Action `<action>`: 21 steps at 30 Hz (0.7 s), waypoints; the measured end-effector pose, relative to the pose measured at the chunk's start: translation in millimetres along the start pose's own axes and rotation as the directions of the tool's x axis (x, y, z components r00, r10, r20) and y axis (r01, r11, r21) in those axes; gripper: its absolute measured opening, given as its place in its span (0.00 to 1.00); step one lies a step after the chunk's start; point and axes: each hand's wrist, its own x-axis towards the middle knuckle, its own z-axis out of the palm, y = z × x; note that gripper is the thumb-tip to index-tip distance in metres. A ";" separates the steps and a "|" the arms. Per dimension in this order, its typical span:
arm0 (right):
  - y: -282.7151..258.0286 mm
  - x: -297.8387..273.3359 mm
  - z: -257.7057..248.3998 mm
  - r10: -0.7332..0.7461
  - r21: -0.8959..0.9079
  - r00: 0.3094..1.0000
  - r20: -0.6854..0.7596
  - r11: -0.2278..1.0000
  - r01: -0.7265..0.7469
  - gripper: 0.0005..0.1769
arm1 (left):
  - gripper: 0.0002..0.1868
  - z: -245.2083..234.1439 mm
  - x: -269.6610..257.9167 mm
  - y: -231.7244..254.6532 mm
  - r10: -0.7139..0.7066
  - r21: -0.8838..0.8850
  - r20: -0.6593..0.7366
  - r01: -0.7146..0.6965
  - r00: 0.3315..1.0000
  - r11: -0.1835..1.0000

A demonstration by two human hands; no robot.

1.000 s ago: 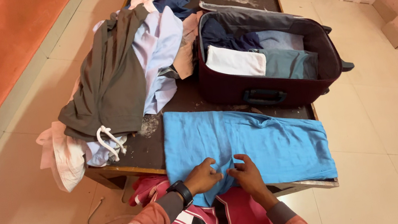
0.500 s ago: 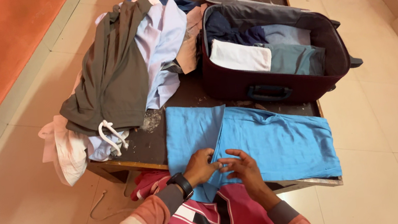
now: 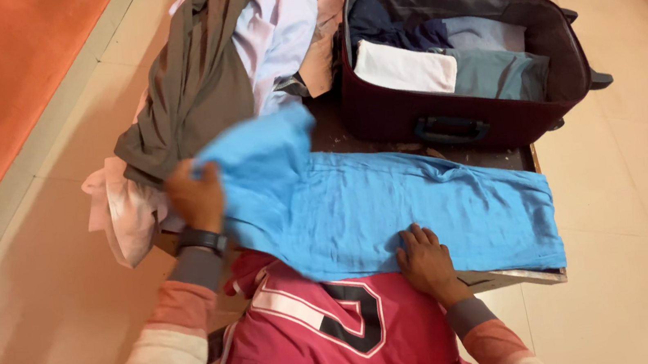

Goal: The person folds blue pants and white pants by hand on a dark surface and places them into a suitcase.

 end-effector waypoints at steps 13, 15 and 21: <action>15.1 3.2 0.8 -0.097 0.042 0.993 0.065 0.995 0.094 0.30 | 0.28 -47.8 -7.3 65.7 0.511 0.383 -0.057 -0.453 0.858 0.805; 6.1 -0.3 -10.3 -0.092 0.054 0.991 0.094 0.995 0.087 0.32 | 0.29 -31.1 -19.8 69.5 0.582 0.120 0.135 -0.596 0.802 0.794; -22.0 -7.2 -55.5 -0.109 0.075 0.976 0.187 0.993 0.096 0.38 | 0.40 7.1 -50.4 44.8 0.179 0.123 0.843 -0.505 0.507 0.855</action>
